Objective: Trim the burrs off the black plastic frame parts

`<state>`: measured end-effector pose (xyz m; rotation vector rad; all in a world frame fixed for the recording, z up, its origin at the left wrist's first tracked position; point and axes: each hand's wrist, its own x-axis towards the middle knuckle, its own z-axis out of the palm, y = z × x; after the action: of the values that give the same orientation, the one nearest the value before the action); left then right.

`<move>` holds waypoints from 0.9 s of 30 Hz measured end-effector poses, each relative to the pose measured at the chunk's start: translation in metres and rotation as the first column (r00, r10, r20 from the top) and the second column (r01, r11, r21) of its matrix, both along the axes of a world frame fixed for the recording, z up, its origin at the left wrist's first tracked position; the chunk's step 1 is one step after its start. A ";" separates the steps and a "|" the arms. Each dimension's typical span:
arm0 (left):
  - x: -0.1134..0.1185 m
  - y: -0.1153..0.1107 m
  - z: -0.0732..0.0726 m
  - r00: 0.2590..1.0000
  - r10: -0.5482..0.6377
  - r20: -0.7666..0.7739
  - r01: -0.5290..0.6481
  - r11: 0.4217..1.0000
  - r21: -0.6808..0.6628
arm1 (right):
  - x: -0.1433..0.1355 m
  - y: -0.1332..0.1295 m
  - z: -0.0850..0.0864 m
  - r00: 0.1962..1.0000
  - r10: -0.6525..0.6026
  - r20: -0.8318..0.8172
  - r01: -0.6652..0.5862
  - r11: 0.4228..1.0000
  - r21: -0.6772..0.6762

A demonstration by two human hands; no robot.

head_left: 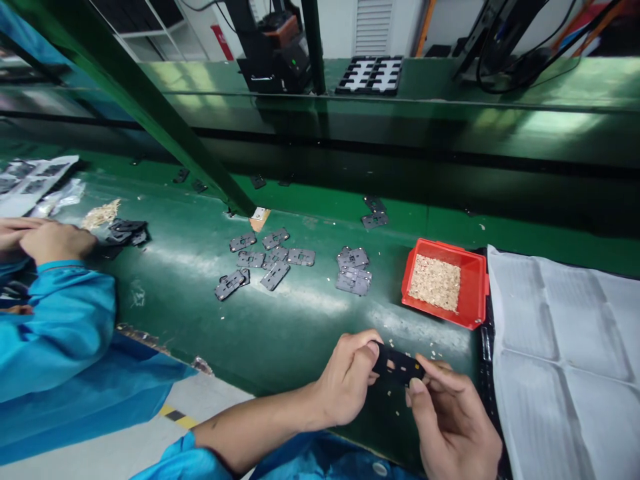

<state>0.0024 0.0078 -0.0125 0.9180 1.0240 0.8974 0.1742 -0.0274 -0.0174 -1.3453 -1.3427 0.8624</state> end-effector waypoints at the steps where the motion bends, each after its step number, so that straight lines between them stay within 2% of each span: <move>1: 0.002 -0.001 0.000 1.000 0.029 -0.009 -0.029 1.000 -0.011 | -0.001 0.000 0.000 1.000 -0.002 -0.009 0.002 1.000 0.007; 4: 0.007 -0.003 0.001 0.995 0.090 -0.036 -0.090 0.996 -0.012 | -0.002 0.004 0.000 0.999 0.009 -0.044 -0.011 0.999 -0.039; 8: 0.008 -0.006 0.004 0.997 0.050 -0.058 -0.048 0.998 0.028 | -0.005 0.013 0.005 0.993 0.001 -0.120 -0.016 0.991 -0.130; 13: 0.007 -0.008 0.007 0.999 -0.034 -0.016 0.035 0.999 0.026 | -0.011 0.020 0.006 0.977 -0.129 -0.170 0.109 0.986 -0.125; 18: 0.010 -0.009 0.003 1.000 -0.020 0.011 0.020 1.000 0.004 | -0.009 0.017 0.000 0.981 -0.129 -0.143 0.111 0.986 -0.125; 22: 0.011 -0.011 0.000 1.000 -0.005 0.010 0.005 1.000 -0.027 | -0.011 0.016 0.004 0.987 -0.090 -0.136 0.075 0.991 -0.110; 27: 0.010 -0.014 0.001 0.997 -0.013 -0.077 0.010 1.000 -0.029 | -0.015 0.017 0.007 0.973 -0.133 -0.190 0.111 0.986 -0.124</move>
<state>0.0120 -0.0059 -0.0113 0.9396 1.0939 0.8411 0.1594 -0.0104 -0.0103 -1.3750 -1.0604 0.9717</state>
